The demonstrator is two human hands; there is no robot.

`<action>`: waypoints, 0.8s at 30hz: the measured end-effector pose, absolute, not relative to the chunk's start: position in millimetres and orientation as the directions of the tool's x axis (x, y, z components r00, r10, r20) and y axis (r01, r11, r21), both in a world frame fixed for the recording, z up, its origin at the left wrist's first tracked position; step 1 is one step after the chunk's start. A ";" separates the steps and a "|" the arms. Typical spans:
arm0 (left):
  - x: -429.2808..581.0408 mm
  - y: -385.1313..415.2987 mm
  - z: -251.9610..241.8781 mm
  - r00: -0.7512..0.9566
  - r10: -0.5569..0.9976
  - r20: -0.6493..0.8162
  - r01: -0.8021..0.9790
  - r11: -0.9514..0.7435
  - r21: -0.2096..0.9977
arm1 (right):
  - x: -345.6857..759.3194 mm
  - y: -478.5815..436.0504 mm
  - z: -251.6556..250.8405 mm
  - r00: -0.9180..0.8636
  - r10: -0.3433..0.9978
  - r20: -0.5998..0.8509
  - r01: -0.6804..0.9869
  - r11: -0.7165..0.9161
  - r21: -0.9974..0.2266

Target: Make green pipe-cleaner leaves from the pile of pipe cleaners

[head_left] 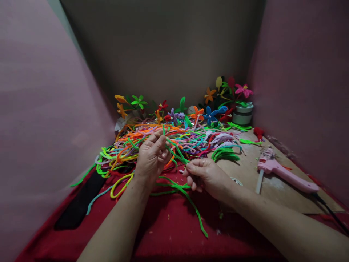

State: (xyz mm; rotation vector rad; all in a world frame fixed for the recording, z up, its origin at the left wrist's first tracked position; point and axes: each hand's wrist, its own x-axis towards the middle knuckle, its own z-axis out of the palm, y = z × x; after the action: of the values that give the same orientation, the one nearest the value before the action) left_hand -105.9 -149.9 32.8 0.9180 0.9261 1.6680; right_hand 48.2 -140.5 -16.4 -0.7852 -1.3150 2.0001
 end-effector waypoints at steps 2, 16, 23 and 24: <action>-105.9 -149.9 28.3 -0.097 0.993 0.067 -0.368 -0.098 0.925 | 48.8 -140.2 -16.8 -0.615 0.778 -0.127 -0.188 -0.301 -0.935; -98.3 -149.5 12.0 0.033 0.999 -0.012 0.218 0.004 0.976 | 52.4 -136.6 -15.8 -0.511 0.859 -0.040 -0.143 -0.131 -0.981; -101.5 -148.2 17.9 -0.044 0.999 0.032 0.250 -0.020 0.968 | 53.0 -140.0 -1.7 -0.476 0.871 -0.121 0.032 -0.121 -0.992; -101.8 -148.6 20.1 -0.073 0.996 0.042 0.244 -0.023 0.970 | 53.1 -140.1 -0.5 -0.476 0.871 -0.121 0.049 -0.111 -0.993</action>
State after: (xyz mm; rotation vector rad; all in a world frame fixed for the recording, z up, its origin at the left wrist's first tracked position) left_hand -101.8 -148.6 20.1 1.3758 1.4331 1.1654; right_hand 53.1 -140.1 -0.5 -1.0363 -1.5254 1.6560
